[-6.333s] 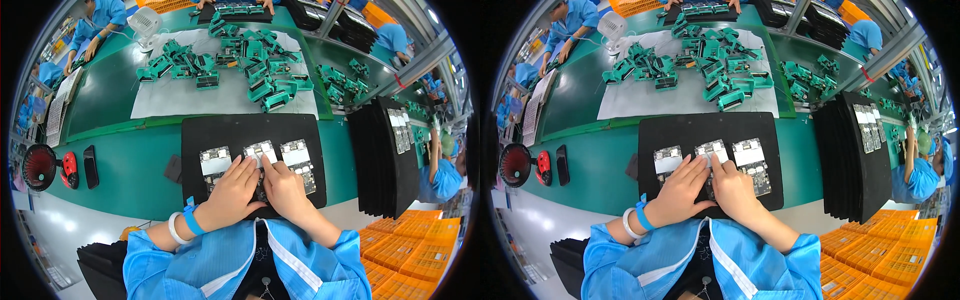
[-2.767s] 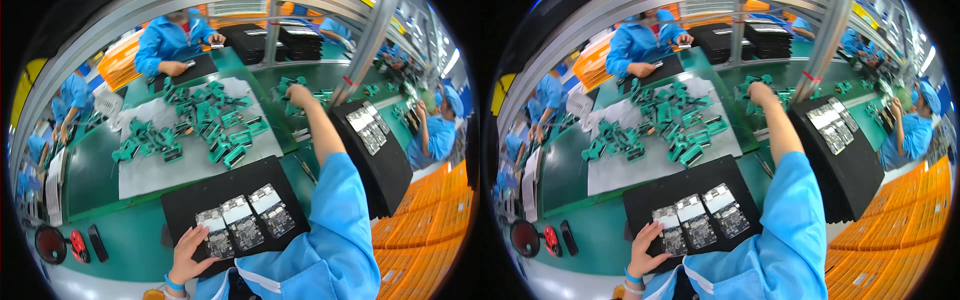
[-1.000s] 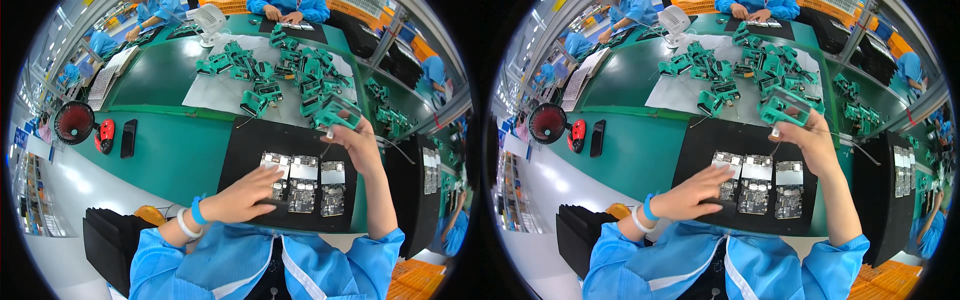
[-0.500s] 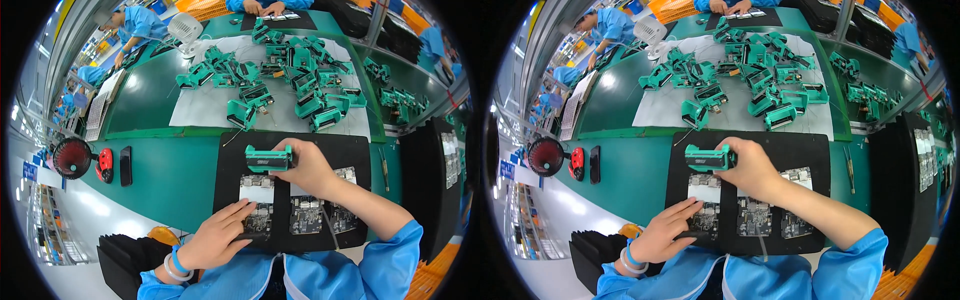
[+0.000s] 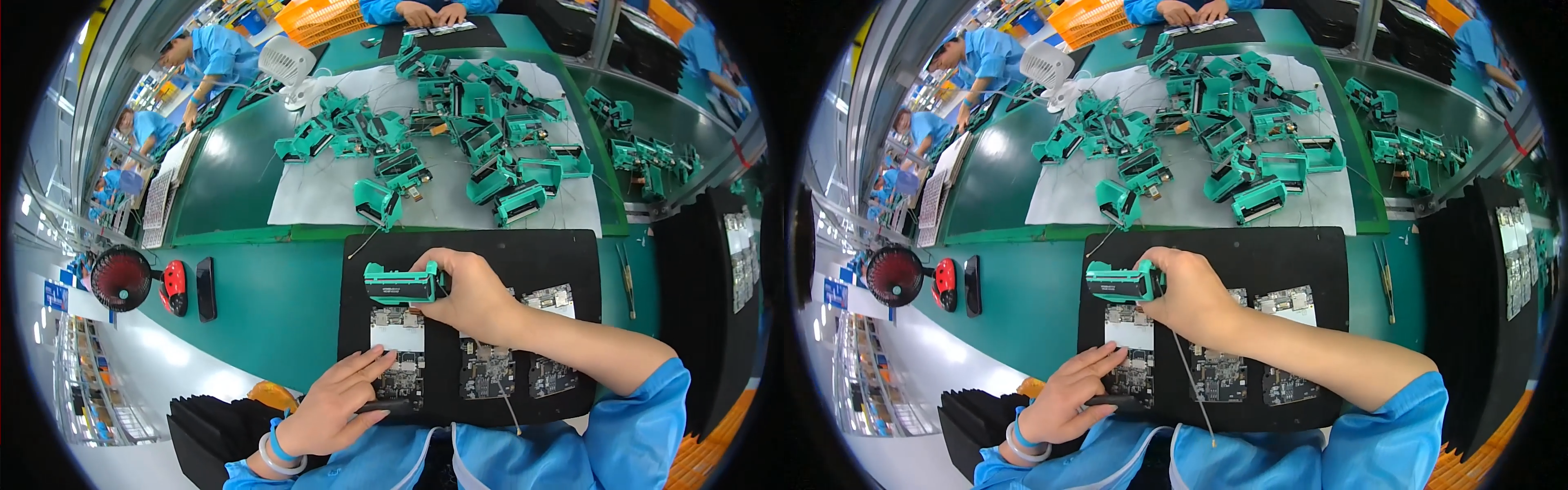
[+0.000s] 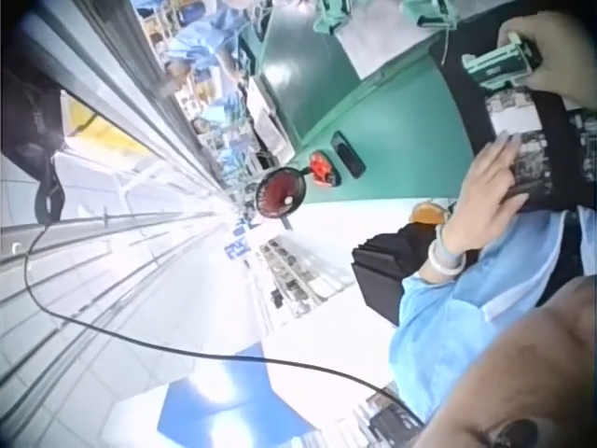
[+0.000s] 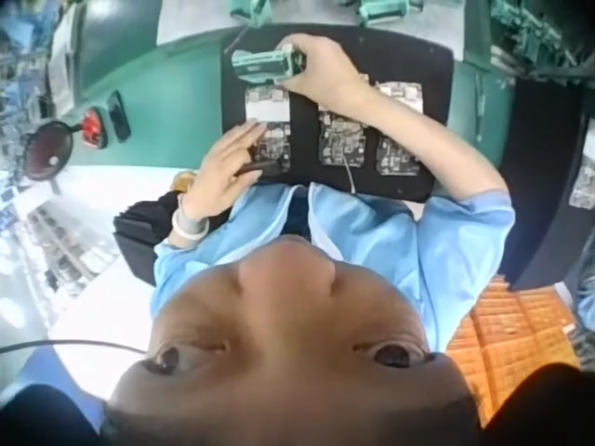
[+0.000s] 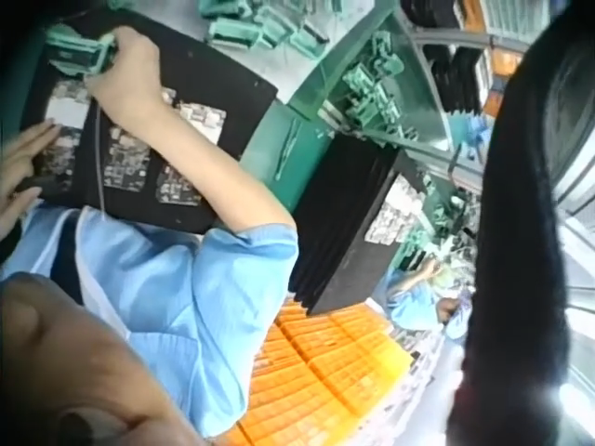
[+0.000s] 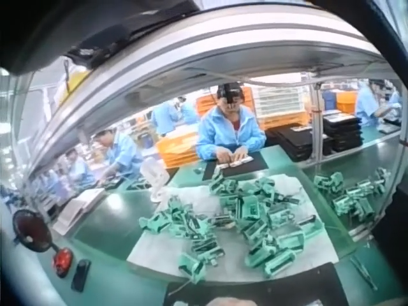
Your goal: The person assembles electronic components and modules onto printed circuit boards by hand at an industrial assembly line station.
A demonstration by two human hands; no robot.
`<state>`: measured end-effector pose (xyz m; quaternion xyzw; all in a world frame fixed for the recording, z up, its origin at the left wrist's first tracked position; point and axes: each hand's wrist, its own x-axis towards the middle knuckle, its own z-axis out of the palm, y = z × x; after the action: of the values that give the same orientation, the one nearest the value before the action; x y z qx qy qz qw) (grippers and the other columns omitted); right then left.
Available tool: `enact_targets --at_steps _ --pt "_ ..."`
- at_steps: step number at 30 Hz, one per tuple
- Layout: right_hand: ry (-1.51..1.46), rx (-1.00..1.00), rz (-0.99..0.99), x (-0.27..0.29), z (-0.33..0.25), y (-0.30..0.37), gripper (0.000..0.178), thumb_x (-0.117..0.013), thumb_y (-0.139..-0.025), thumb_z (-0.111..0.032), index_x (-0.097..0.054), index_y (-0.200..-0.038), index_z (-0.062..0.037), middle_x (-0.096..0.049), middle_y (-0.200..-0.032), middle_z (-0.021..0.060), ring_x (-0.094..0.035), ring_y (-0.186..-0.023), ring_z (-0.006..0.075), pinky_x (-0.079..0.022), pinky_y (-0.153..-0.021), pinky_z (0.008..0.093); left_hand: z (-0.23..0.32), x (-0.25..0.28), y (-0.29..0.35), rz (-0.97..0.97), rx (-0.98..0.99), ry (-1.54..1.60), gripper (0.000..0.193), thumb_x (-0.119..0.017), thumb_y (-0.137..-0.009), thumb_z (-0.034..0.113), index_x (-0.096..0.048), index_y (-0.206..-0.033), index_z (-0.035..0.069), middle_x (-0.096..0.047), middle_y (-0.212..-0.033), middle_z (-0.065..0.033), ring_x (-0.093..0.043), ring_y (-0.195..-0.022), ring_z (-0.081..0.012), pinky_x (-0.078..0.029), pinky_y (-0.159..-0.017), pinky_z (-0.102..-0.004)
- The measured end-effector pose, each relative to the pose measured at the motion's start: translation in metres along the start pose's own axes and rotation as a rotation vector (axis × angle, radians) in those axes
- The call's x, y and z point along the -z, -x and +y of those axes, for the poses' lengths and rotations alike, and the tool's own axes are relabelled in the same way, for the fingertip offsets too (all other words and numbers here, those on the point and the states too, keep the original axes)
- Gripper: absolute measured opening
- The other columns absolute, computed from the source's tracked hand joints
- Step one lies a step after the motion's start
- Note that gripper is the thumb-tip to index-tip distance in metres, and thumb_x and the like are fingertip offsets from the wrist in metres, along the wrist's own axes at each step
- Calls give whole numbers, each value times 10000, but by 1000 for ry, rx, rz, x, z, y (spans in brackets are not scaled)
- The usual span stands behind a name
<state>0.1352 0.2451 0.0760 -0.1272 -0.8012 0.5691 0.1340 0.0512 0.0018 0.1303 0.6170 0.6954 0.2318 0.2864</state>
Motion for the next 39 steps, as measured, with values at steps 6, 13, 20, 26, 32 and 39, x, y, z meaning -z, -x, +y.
enact_targets --at_steps 6,13,20,26,32,39 --pt "-235 -95 -61 -2 -3 -7 293 -749 -790 46 -605 -1043 12 -685 -910 38 -624 -900 76 -513 -826 255 -11 0 13 203 -34 149 183 -685 -829 124 -539 -814 16 -540 -1368 -268 -462 -1325 -445 -380 -1055 -525" --pt "-103 -14 -1 -25 -4 -8 280 -800 -752 -14 -649 -988 -13 -710 -917 93 -651 -850 146 -508 -781 293 -20 -3 22 534 -89 231 241 -688 -724 -57 -670 -961 -17 -686 -993 -163 -636 -817 -275 -508 -716 -348" --pt "-131 3 -16 -35 5 -10 304 -791 -746 7 -643 -1010 -23 -703 -949 80 -648 -870 140 -506 -800 288 -23 -20 9 650 -167 110 327 -666 -691 -96 -684 -1009 -25 -687 -1015 -161 -679 -892 -321 -554 -766 -376" --pt "-18 69 -63 -32 9 -13 293 -770 -763 48 -618 -1010 1 -668 -1039 87 -635 -972 160 -506 -876 291 -30 -25 -7 701 -301 -119 336 -712 -673 -48 -678 -1008 -46 -658 -1036 -151 -671 -883 -310 -573 -743 -361" --pt "-64 69 -60 -31 8 -13 314 -792 -712 25 -630 -977 -19 -690 -964 102 -671 -912 216 -511 -830 310 -33 -29 -17 683 -309 -270 358 -725 -622 -28 -687 -977 -42 -658 -1027 -147 -669 -946 -309 -575 -765 -369" --pt "20 158 -22 -33 8 -10 310 -798 -694 20 -637 -957 -14 -687 -949 129 -679 -892 248 -515 -808 318 -33 -36 -27 701 -338 -432 303 -716 -661 2 -682 -957 -55 -655 -1016 -149 -660 -960 -299 -575 -754 -353"
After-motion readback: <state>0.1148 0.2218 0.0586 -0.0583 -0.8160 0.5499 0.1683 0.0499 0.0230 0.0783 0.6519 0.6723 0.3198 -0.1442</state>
